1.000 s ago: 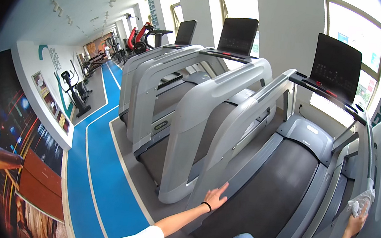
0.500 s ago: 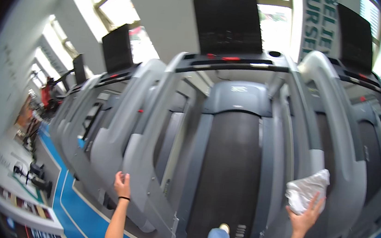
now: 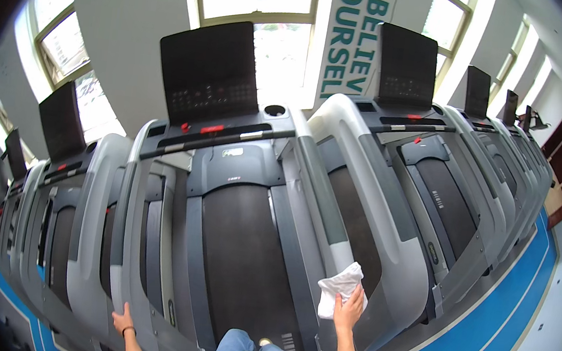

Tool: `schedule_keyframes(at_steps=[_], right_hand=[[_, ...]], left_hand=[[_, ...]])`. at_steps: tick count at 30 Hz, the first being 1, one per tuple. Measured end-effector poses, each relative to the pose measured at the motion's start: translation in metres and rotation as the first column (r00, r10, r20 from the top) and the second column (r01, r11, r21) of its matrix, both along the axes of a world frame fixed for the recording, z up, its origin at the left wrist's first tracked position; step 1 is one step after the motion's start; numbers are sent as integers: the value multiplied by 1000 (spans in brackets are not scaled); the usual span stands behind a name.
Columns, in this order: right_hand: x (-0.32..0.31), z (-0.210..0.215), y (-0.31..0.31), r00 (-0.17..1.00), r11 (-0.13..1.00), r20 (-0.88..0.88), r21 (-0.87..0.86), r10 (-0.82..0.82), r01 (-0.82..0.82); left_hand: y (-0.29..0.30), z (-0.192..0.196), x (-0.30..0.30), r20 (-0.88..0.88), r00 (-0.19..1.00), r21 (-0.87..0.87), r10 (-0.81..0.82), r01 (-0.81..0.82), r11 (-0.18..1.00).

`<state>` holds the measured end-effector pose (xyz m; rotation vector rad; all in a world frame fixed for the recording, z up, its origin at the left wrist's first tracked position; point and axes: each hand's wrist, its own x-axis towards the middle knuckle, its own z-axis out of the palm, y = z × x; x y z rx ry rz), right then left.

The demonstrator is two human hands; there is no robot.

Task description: Wipe down the surfaces and screens of multiple treadmills in a gym.

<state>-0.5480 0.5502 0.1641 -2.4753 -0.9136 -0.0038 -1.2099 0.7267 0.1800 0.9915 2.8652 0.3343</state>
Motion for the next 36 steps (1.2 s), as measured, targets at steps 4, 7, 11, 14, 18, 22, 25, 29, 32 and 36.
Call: schedule_keyframes(at_steps=[4, 7, 11, 14, 18, 22, 25, 29, 32, 36], right_hand=[[7, 11, 0, 1000, 1000, 4, -25, 19, -19], [13, 29, 4, 997, 996, -54, -77, 52, -56], [19, 54, 32, 983, 989, -176, -129, 44, -68], [38, 46, 76, 990, 967, -143, -254, -13, -24], [69, 50, 185, 991, 955, -109, -275, 83, -110], [91, 47, 300, 995, 938, -57, -332, 84, -98], [114, 42, 384, 997, 925, -32, -373, 70, -77], [138, 56, 489, 990, 919, -126, -381, 55, -100], [163, 56, 573, 979, 923, -189, -357, 79, -144], [186, 44, 671, 966, 929, -169, -283, 197, -239]], left_hand=[[-7, -12, -49, 299, 949, 83, -96, 75, 994], [9, -44, -95, 337, 936, 31, -105, 101, 994], [93, -60, -86, 402, 847, 357, -349, 206, 911], [208, 14, 26, 51, 966, 60, -254, 250, 966], [318, 40, 55, 103, 984, -78, -147, 155, 985], [424, 11, 57, 90, 982, -145, -167, 178, 973], [499, 8, 81, 1, 987, -112, -158, 157, 981], [547, 31, 110, -13, 996, -77, -86, 85, 993], [552, 30, 113, -35, 998, -72, -48, 46, 996], [550, 30, 113, -90, 996, -44, -30, 26, 999]])
